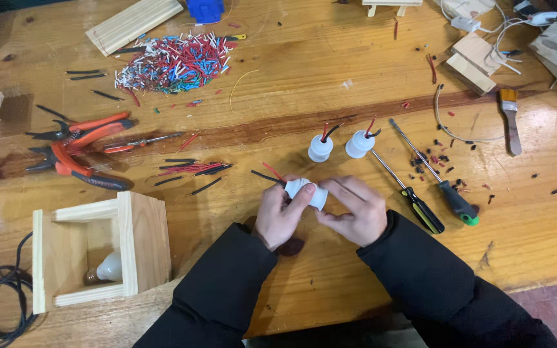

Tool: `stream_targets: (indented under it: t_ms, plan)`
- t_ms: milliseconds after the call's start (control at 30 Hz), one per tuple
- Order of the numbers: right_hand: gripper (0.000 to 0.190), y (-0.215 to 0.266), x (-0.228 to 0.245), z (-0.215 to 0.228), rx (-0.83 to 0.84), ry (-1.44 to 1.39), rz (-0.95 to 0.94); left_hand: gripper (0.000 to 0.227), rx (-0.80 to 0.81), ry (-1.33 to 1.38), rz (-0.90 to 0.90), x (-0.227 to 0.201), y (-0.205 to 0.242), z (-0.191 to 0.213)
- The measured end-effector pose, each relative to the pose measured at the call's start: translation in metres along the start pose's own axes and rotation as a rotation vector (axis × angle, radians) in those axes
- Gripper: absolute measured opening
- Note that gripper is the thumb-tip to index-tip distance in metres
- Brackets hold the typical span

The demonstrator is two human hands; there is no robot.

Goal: The person assembles a light socket by inserting wires into the socket, tightening the terminal screws with a screwdriver, and screwing the socket housing together. The person repeats this process for a second socket.

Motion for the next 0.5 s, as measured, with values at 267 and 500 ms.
stream_targets:
  t_ms: [267,500]
  plan:
    - [0.053,0.021,-0.036,-0.012,0.160,-0.464,-0.466,0.028,-0.008,0.333,0.152,0.004,0.009,-0.010]
    - [0.045,0.001,-0.015,-0.005,0.134,-0.407,-0.315,0.033,-0.001,0.132,0.108,-0.003,0.007,-0.002]
Point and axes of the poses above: each hand's wrist, its own y-axis away from the middle knuckle, its own z-axis out of the back of the hand, x = y × z, the point moved 7 cm from there along -y, towards the middle knuckle, and after that the axes turned 4 degrees about -x, right-handed, at the moved point
